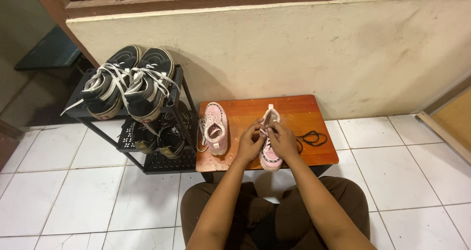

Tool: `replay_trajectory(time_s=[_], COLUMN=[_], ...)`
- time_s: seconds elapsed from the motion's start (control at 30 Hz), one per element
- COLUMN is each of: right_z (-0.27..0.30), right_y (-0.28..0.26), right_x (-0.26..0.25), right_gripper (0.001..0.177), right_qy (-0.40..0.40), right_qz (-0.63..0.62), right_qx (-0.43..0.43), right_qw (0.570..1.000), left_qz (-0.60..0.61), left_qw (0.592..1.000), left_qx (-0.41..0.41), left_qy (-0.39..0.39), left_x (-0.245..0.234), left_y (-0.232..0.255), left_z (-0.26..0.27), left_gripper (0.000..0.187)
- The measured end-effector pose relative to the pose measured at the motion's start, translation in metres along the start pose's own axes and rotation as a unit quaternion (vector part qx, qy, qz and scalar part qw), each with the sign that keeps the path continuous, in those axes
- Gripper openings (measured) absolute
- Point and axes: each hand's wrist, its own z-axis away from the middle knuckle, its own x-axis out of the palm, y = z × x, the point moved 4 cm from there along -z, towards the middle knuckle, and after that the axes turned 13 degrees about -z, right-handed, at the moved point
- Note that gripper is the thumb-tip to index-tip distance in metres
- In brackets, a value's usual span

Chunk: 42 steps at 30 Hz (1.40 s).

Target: The person removes black laces from a pink high-top sneaker and then threads white laces through the eyelets, pulling them tight and tying a knot. The second pink sneaker remains on the table with its original laces.

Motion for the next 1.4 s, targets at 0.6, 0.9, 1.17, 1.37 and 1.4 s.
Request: replay_trajectory(time_s=[0.6, 0.9, 1.17, 1.37, 1.4], right_z=[0.002, 0.004, -0.006, -0.020, -0.020], right_y=[0.014, 0.048, 0.028, 0.015, 0.017], right_x=[0.006, 0.009, 0.005, 0.000, 0.001], right_gripper=[0.017, 0.013, 0.014, 0.019, 0.019], right_qy=[-0.024, -0.074, -0.123, -0.202, -0.215], right_qz=[0.012, -0.198, -0.061, 0.012, 0.014], right_qx=[-0.012, 0.079, 0.106, 0.100, 0.101], right_qw=[1.000, 0.974, 0.985, 0.974, 0.971], left_qz=[-0.102, -0.115, -0.090, -0.044, -0.037], left_qw=[0.993, 0.990, 0.993, 0.995, 0.995], left_qx=[0.065, 0.080, 0.078, 0.090, 0.089], left_qy=[0.003, 0.003, 0.009, 0.004, 0.002], left_x=[-0.007, -0.011, -0.009, -0.007, -0.007], left_y=[-0.010, -0.004, -0.008, -0.012, -0.013], left_z=[0.000, 0.000, -0.001, -0.003, -0.002], left_gripper=[0.028, 0.029, 0.025, 0.023, 0.022])
